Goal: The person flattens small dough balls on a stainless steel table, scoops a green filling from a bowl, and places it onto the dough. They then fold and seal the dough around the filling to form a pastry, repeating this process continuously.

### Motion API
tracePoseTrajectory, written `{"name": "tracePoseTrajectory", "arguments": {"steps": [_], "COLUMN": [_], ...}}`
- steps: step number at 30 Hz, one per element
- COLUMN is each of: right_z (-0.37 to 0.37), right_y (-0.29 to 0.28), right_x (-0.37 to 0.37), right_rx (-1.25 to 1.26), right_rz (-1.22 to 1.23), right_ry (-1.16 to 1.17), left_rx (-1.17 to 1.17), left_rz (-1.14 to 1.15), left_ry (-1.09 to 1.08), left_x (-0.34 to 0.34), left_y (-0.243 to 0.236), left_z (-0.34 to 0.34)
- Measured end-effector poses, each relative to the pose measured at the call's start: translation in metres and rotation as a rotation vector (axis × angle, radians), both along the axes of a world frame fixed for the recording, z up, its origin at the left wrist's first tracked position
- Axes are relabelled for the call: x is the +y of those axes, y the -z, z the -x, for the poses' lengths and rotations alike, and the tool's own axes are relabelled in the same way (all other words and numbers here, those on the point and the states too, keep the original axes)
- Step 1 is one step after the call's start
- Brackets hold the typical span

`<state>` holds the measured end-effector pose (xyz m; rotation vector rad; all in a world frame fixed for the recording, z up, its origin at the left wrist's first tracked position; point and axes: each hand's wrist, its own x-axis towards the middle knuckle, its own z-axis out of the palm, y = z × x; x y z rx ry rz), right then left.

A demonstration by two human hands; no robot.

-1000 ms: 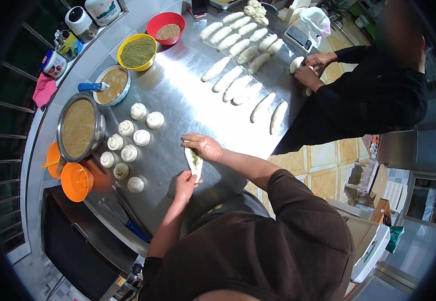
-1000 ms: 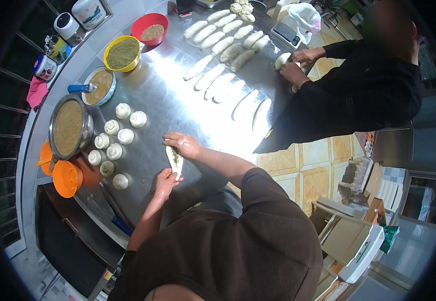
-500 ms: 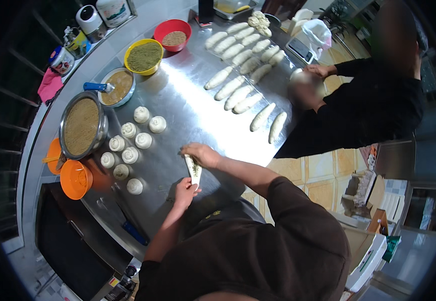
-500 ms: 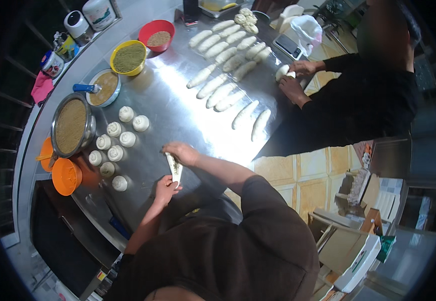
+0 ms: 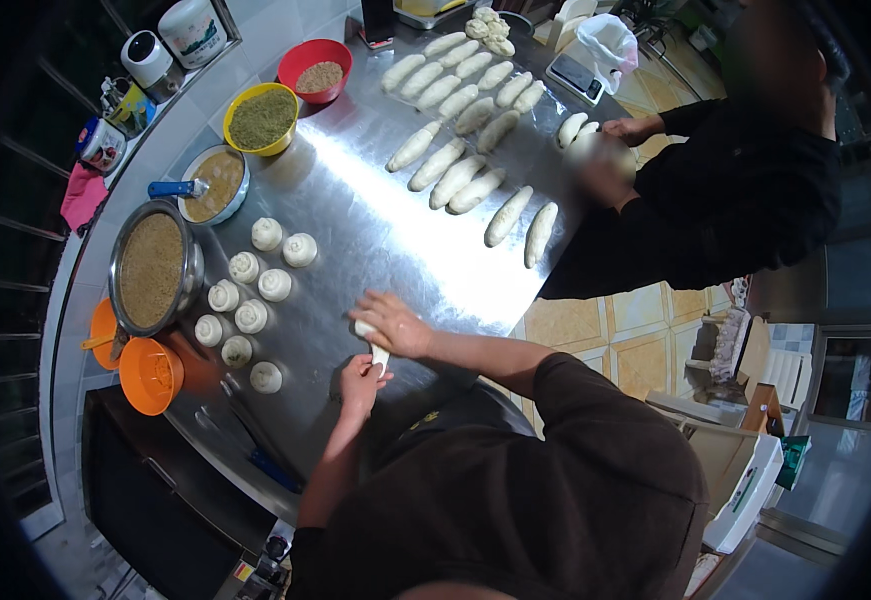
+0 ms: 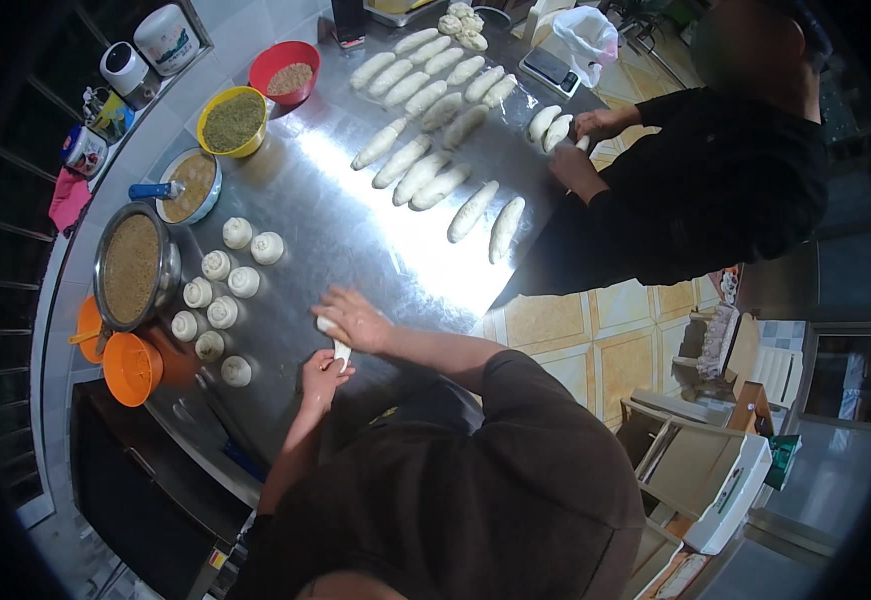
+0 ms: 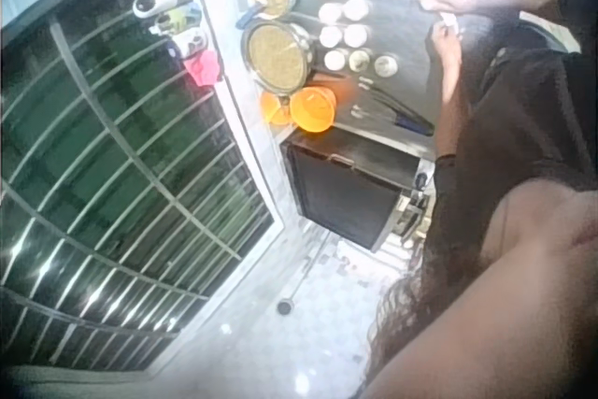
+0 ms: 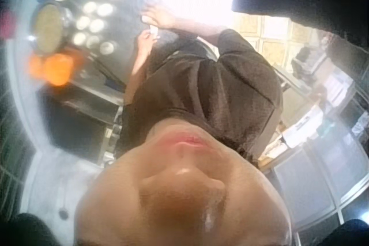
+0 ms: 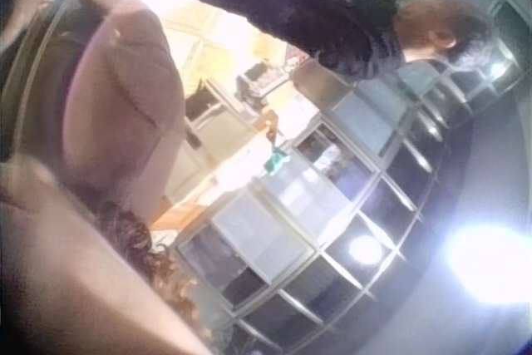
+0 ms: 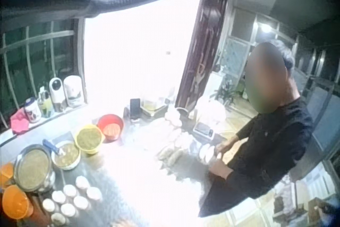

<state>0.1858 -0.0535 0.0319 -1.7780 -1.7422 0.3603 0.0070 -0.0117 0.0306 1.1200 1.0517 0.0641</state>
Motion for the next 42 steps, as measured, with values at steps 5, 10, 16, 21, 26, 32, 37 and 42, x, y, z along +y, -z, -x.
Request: {"name": "tracePoseTrajectory", "arguments": {"steps": [5, 10, 16, 21, 26, 32, 37, 42], "right_z": [-0.026, -0.023, 0.007, -0.011, 0.021, 0.012, 0.026, 0.027], "right_y": [-0.003, -0.004, -0.024, -0.007, -0.022, -0.012, -0.011, -0.041], "right_x": [0.015, 0.014, 0.006, 0.018, 0.009, 0.012, 0.013, 0.003], "right_rx": [0.086, -0.064, -0.051, -0.027, -0.107, 0.069, 0.053, 0.412], "right_rz": [-0.036, -0.081, -0.028, -0.071, -0.048, 0.047, -0.045, 0.089], "right_ry": [-0.077, 0.122, 0.225, 0.136, 0.209, 0.265, 0.278, 0.004], "left_rx": [0.006, 0.005, -0.018, 0.046, -0.018, -0.010, -0.058, -0.120], "left_rz": [-0.049, -0.016, 0.004, -0.049, -0.057, -0.028, 0.011, -0.147], "left_ry": [-0.028, -0.129, -0.164, -0.096, -0.190, -0.113, -0.213, -0.161], "left_x": [0.006, 0.030, 0.026, 0.028, 0.033, 0.036, 0.034, 0.046], "left_y": [-0.006, 0.004, 0.008, 0.005, 0.012, -0.005, -0.006, 0.019], "left_z": [-0.006, -0.038, -0.024, -0.021, -0.025, -0.030, -0.027, -0.019]}}
